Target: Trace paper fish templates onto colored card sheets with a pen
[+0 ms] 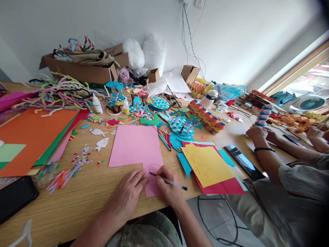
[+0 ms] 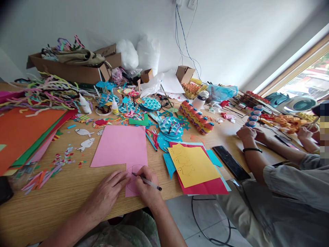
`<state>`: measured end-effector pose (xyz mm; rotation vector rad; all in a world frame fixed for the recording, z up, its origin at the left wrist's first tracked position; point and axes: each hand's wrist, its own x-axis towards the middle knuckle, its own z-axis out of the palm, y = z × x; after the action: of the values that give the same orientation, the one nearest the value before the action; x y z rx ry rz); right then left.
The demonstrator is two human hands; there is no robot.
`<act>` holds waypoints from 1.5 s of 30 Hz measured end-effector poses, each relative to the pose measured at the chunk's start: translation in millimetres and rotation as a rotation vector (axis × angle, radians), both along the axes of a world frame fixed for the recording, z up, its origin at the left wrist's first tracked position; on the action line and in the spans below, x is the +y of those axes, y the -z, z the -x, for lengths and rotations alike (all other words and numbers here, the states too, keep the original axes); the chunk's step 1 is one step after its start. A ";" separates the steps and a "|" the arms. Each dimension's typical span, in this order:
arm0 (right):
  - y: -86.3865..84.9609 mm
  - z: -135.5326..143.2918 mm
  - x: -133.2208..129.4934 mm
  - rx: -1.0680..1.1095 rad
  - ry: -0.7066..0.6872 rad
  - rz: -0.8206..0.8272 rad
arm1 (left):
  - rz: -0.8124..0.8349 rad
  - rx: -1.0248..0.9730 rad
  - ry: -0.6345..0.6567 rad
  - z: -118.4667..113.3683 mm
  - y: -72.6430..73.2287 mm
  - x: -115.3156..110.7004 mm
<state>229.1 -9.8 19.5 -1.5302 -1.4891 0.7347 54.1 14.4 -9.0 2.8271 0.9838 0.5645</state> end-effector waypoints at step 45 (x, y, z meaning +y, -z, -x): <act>5.0 2.7 1.9 -0.068 -0.015 0.021 | -0.057 -0.033 -0.008 -0.8 5.4 -1.6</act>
<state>226.4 -8.0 14.6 -1.5752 -1.5487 0.7160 54.9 12.8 -14.4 2.8543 0.9895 0.6475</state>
